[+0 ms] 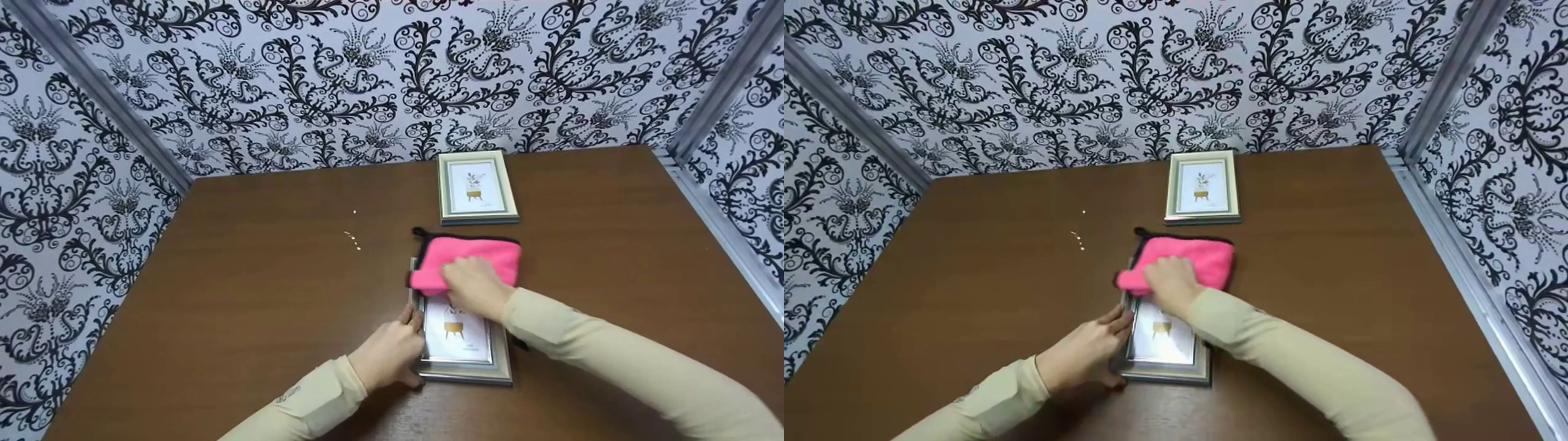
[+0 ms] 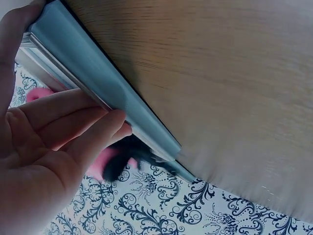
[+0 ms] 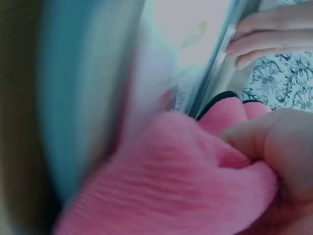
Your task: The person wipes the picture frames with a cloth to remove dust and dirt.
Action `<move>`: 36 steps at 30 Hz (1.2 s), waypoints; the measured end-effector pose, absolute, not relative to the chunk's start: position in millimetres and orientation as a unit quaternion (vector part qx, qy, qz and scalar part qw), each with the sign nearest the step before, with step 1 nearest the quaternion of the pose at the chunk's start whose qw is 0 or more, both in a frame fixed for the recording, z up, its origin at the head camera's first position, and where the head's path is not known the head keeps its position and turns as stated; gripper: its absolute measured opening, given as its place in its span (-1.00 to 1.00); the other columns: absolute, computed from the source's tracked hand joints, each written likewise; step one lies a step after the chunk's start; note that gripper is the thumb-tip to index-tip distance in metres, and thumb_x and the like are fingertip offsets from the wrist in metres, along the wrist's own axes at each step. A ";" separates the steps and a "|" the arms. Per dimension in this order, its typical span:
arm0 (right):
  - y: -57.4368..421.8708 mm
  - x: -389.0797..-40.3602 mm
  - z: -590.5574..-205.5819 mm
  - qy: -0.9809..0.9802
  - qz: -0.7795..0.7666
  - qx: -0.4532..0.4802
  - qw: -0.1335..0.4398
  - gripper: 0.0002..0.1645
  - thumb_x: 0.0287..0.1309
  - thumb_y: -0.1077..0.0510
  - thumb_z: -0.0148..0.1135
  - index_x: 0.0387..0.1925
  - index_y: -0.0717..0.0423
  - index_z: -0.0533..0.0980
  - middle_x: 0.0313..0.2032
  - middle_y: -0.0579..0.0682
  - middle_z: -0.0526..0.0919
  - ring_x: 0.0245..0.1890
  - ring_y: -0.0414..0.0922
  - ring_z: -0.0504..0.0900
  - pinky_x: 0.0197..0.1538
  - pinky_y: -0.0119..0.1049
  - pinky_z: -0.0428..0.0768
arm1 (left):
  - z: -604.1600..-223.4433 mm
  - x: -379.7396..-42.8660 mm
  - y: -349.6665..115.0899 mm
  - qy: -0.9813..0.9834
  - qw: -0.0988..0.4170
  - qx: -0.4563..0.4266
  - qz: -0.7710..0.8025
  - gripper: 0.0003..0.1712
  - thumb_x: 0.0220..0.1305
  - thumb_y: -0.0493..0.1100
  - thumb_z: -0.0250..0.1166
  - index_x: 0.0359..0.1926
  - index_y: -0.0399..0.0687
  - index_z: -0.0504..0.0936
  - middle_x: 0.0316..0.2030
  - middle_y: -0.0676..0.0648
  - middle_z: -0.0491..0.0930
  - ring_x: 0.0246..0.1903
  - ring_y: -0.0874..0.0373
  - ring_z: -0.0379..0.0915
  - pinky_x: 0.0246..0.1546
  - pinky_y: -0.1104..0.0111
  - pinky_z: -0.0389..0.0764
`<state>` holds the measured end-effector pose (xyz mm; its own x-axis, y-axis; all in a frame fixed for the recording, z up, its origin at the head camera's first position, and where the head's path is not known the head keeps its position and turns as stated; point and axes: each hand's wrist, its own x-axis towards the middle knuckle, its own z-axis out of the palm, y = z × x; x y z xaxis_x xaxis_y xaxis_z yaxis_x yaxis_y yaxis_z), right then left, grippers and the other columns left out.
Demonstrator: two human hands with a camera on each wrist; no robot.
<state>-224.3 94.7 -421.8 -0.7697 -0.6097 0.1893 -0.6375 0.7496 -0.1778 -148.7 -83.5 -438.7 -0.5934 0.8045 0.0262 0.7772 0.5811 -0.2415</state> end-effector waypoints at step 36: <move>114.4 -217.2 -425.0 -0.951 0.038 0.295 0.089 -0.90 -0.37 0.36 0.19 -0.62 0.22 0.45 -0.71 -0.02 0.39 -0.74 -0.12 0.35 -0.72 -0.27 0.37 | -438.8 -150.6 -84.1 -0.886 0.067 -0.454 0.071 -0.58 -0.45 0.25 0.43 -0.64 0.07 0.62 -0.10 -0.33 0.48 -0.09 -0.25 0.40 -0.26 0.30 0.54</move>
